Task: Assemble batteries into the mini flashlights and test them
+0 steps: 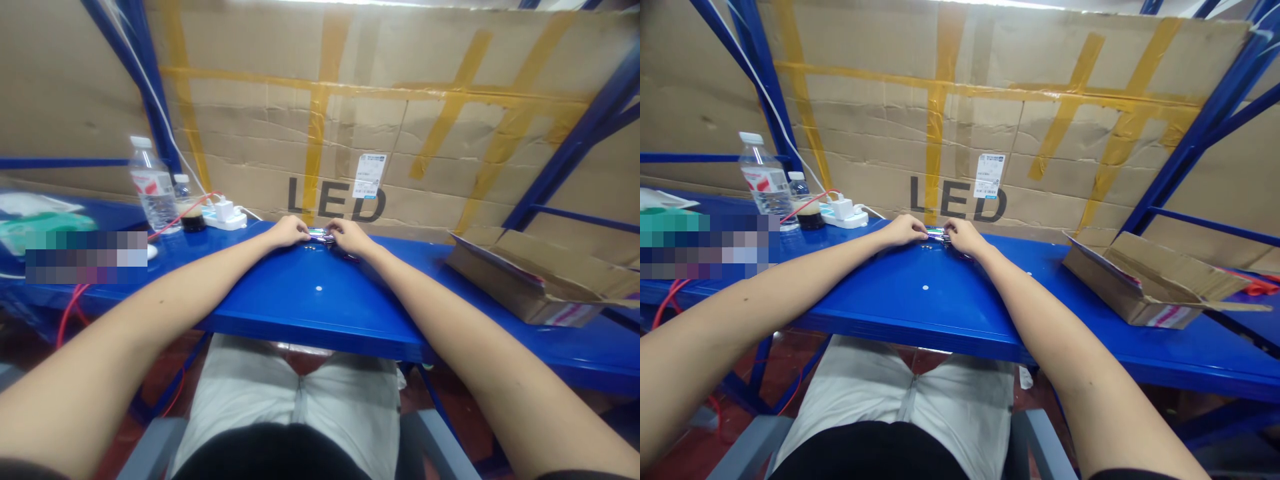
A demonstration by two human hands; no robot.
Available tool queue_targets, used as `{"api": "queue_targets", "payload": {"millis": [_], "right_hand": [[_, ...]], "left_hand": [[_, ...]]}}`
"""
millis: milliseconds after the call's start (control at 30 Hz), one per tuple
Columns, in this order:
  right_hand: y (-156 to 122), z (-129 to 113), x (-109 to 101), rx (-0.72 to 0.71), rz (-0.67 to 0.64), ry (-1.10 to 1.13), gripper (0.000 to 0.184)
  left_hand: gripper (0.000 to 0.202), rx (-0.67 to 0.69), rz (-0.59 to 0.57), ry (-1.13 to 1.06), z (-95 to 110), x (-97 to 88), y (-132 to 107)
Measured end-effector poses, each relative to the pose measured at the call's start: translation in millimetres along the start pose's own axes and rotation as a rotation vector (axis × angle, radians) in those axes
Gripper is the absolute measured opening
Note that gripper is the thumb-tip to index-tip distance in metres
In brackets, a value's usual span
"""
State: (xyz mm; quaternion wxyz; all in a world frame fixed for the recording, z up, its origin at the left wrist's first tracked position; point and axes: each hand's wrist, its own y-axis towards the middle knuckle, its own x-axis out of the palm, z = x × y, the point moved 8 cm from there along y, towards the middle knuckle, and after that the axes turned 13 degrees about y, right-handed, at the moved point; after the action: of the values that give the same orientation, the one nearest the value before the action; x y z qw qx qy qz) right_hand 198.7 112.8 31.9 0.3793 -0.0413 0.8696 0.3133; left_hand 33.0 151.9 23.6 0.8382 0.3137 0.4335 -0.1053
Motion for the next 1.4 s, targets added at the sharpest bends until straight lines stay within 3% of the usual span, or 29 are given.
{"api": "queue_targets", "payload": {"millis": [233, 633, 800, 933, 1000, 1100, 1200, 1300, 1400], "right_hand": [[-3, 5, -10, 0.023, 0.063, -0.013, 0.028], [-13, 7, -10, 0.087, 0.020, 0.033, 0.038], [-18, 5, -17, 0.103, 0.006, 0.044, 0.042], [-22, -4, -24, 0.110, -0.027, 0.004, 0.032], [-24, -8, -22, 0.104, -0.067, -0.012, 0.028], [-25, -14, -19, 0.090, -0.095, -0.040, 0.026], [-25, -21, -16, 0.073, -0.093, -0.040, 0.025], [-27, -32, -14, 0.051, -0.087, 0.000, 0.020], [-29, -42, -9, 0.043, -0.117, 0.114, 0.011]], "left_hand": [[0.011, -0.018, -0.028, 0.129, 1, -0.5, -5], [0.022, -0.003, -0.070, 0.219, 3, 5.2, -9], [0.030, -0.012, -0.113, 0.433, 10, -20.9, -9], [0.037, -0.087, -0.312, 0.649, 3, -49.0, -15], [0.046, -0.240, -0.480, 0.687, -9, -56.1, -27], [0.049, -0.521, -0.774, 0.634, -25, -51.8, -56], [0.033, -0.534, -0.906, 0.593, -23, -37.4, -67], [0.016, -0.348, -0.830, 0.471, -3, -20.0, -55], [0.019, -0.085, -0.513, 0.255, 35, -15.1, -32]]}}
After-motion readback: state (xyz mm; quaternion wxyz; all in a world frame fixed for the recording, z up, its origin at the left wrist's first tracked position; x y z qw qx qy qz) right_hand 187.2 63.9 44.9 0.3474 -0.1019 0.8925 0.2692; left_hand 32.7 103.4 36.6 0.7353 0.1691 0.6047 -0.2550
